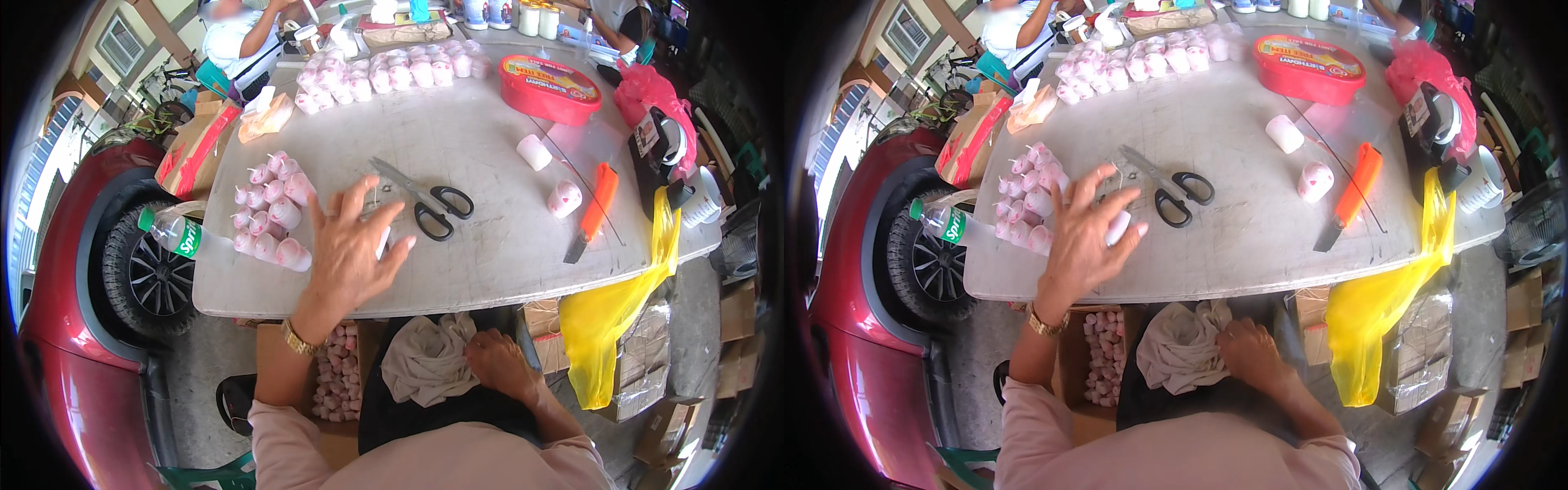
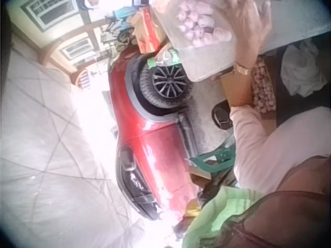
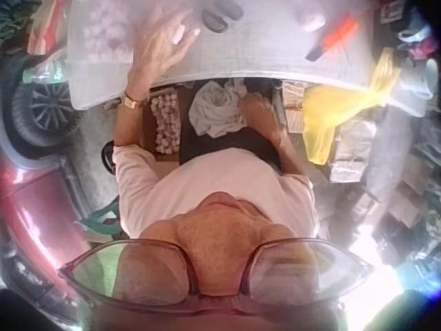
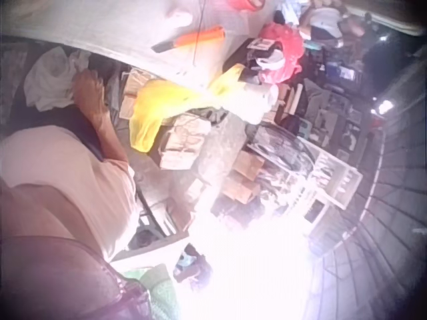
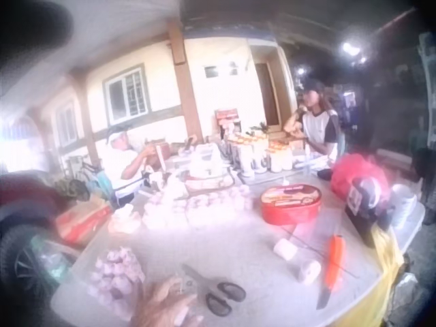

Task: The person assembles small pink candles by inserting wicks, trimming excess wick with scissors, and wiping the candles with a cloth. They also use a lighter to melt the candle surface and place finished candles into a cardboard box.

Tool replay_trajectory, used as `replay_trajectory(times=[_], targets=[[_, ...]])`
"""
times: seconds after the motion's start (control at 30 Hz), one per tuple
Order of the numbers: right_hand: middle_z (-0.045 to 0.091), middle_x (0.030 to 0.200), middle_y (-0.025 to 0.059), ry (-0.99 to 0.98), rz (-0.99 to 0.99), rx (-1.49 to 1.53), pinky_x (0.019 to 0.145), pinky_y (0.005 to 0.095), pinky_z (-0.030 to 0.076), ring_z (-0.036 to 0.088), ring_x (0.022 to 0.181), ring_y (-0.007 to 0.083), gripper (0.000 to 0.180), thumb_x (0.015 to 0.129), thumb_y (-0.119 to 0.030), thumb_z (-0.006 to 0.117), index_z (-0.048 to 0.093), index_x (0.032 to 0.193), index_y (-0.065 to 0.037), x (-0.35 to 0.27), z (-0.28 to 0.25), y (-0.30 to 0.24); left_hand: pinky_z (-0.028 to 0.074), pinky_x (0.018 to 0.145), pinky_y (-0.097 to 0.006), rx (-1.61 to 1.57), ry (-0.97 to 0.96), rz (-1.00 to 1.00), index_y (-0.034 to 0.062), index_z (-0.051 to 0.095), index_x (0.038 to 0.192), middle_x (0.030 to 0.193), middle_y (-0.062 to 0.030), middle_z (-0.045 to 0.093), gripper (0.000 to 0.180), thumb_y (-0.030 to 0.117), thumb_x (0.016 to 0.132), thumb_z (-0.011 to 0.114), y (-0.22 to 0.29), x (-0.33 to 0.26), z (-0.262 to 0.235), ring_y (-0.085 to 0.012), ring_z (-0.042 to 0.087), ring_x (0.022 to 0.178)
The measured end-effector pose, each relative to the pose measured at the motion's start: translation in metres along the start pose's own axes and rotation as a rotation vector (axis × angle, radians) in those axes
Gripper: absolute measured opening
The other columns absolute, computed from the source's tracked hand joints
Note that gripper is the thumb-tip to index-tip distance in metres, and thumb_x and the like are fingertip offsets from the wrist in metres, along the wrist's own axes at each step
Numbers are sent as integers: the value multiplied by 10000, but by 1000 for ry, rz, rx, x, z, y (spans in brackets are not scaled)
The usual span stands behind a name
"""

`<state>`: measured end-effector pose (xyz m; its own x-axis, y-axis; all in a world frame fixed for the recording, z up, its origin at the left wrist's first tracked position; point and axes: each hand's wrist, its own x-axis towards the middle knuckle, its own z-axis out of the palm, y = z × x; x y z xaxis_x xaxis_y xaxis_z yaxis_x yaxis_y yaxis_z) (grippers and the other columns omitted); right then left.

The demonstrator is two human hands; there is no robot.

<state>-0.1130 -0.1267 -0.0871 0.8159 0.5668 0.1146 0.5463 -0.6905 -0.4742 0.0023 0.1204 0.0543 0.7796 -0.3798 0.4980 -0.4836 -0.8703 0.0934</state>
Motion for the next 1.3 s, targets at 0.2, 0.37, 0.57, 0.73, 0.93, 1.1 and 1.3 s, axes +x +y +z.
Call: replay_trajectory(times=[0.2, 0.37, 0.57, 0.73, 0.93, 1.1, 1.3], targets=[[596, 805, 91, -18, -6, 29, 719, 411, 524, 606, 823, 292, 55, 755, -106, 641, 655, 784, -60, 3, 0, 9, 367, 1014, -511, -4, 80, -21, 68, 684, 1035, 1170, -142, 588, 258, 226, 832, 675, -51, 129, 40, -315, 546, 1121], [603, 804, 105, -1, 39, 144, 696, 420, 527, 614, 805, 305, 10, 744, -72, 617, 621, 752, -67, -1, 4, 24, 218, 1076, -661, 353, 95, -82, 87, 686, 1014, 1277, -101, 531, 235, 221, 821, 687, -80, 208, 102, -314, 482, 1195], [582, 777, 118, 92, 51, 254, 681, 419, 522, 611, 789, 314, 26, 743, -49, 593, 588, 748, -74, -3, 7, 36, 31, 1027, -805, 466, 243, -36, 75, 704, 911, 1136, -61, 529, 134, 117, 791, 660, -103, 244, 152, -297, 442, 1220], [569, 758, 118, 139, 19, 235, 672, 421, 516, 605, 775, 311, 31, 745, -46, 591, 578, 737, -73, -3, 8, 36, -7, 1015, -813, 515, 151, -44, 84, 708, 889, 1079, -41, 538, 129, 84, 813, 604, -104, 247, 154, -277, 442, 1234], [585, 783, 115, 122, 39, 235, 682, 416, 515, 597, 775, 315, 38, 757, -45, 585, 575, 732, -72, -6, 11, 29, -32, 1013, -812, 454, 279, -64, 90, 712, 849, 1047, -32, 543, 119, 113, 820, 599, -101, 235, 140, -270, 461, 1202], [591, 789, 113, 135, 20, 193, 689, 411, 516, 597, 781, 308, 50, 769, -55, 606, 587, 727, -73, -8, 10, 28, -34, 1023, -807, 466, 248, -116, 95, 695, 892, 1041, -23, 533, 120, 97, 815, 604, -104, 239, 150, -256, 474, 1174], [585, 778, 106, 114, 74, 260, 687, 406, 517, 600, 782, 299, 60, 771, -73, 642, 598, 729, -76, -6, 12, 30, -1, 1002, -827, 507, 278, -67, 99, 678, 926, 1116, 3, 524, 190, 187, 763, 718, -113, 247, 166, -234, 449, 1197]])
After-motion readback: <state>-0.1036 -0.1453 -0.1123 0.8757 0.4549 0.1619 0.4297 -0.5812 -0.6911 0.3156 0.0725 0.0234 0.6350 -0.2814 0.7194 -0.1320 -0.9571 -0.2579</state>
